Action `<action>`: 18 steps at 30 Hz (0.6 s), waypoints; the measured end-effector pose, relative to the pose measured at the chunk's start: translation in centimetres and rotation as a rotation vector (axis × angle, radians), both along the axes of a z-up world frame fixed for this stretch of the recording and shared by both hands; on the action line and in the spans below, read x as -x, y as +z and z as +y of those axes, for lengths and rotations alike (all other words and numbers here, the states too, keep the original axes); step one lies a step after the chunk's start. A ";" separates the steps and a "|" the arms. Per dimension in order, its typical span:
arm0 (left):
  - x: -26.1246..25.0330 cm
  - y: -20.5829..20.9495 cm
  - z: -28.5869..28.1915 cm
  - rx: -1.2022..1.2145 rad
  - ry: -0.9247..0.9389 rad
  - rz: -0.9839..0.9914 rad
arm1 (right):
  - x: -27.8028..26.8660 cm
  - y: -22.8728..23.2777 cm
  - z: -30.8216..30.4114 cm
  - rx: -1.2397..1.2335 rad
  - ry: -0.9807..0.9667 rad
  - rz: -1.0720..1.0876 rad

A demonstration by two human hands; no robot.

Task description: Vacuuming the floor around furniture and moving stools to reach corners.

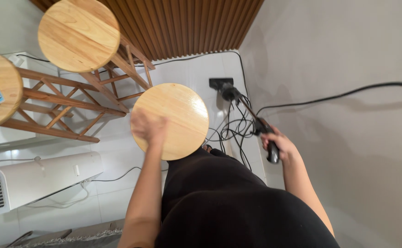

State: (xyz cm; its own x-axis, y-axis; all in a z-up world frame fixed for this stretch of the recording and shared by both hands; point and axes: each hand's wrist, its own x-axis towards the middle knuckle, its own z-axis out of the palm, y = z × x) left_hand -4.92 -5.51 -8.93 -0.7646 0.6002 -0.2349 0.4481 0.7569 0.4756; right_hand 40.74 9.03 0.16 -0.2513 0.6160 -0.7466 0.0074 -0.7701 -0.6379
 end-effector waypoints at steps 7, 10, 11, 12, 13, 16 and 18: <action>7.6 -3.5 -6.7 -0.331 0.435 -1.027 | 3.6 -7.6 7.1 -0.129 -0.085 0.004; 7.7 -3.1 -7.0 -0.446 0.477 -1.411 | 4.3 -8.3 10.3 -0.217 -0.071 -0.116; 7.3 -2.2 -6.8 -0.538 0.477 -1.501 | 3.8 -8.4 11.6 -0.234 -0.072 -0.131; 6.9 -1.3 -6.7 -0.631 0.476 -1.591 | 3.4 -8.6 12.9 -0.251 -0.073 -0.146; 6.9 -1.7 -7.1 -0.619 0.483 -1.588 | 2.5 -8.2 12.4 -0.238 -0.075 -0.148; 7.3 -3.0 -6.9 -0.562 0.481 -1.639 | 0.8 -6.4 11.6 -0.244 -0.096 -0.174; 7.2 -3.7 -7.0 -0.540 0.539 -1.686 | 0.6 -4.4 10.0 -0.239 -0.150 -0.258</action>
State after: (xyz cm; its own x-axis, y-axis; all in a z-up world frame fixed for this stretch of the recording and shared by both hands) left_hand -12.11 -12.53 -12.59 -0.0634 0.6609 -0.7478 -0.9087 0.2716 0.3171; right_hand 40.11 19.03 -4.26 0.0323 0.7959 -0.6046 0.0902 -0.6048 -0.7913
